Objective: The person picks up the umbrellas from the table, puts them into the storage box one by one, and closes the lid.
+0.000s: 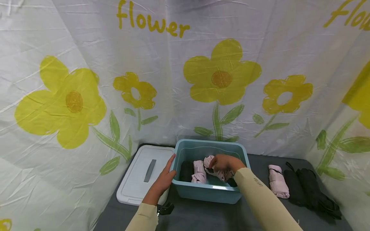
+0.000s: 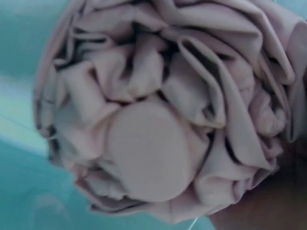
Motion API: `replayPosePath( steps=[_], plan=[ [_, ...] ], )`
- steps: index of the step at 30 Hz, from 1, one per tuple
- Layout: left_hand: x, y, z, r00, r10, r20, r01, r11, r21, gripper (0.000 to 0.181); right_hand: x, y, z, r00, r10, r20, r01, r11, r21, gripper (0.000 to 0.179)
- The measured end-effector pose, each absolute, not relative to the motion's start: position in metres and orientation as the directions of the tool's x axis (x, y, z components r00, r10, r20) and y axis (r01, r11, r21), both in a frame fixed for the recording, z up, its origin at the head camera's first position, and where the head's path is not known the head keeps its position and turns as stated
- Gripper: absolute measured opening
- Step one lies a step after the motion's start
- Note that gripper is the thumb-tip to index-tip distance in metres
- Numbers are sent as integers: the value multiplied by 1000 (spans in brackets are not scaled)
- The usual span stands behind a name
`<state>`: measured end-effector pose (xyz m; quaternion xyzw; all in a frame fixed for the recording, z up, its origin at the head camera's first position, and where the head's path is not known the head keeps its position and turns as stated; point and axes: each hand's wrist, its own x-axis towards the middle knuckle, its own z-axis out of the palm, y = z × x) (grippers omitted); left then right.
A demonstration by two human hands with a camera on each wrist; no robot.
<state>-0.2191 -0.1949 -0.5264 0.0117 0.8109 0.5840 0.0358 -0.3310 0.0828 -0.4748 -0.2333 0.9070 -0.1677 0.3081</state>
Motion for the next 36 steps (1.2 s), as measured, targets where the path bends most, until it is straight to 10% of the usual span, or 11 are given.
replayPosePath(
  steps=[10, 36],
  plan=[
    [-221, -194, -529, -997, 58, -46, -26, 308, 951, 73, -328, 80, -468, -693, -525, -494, -49, 718, -695, 48],
    [-221, -194, -527, -998, 49, -48, -30, 330, 944, 73, -319, 105, -426, -687, -626, -368, -315, 714, -626, 37]
  ],
)
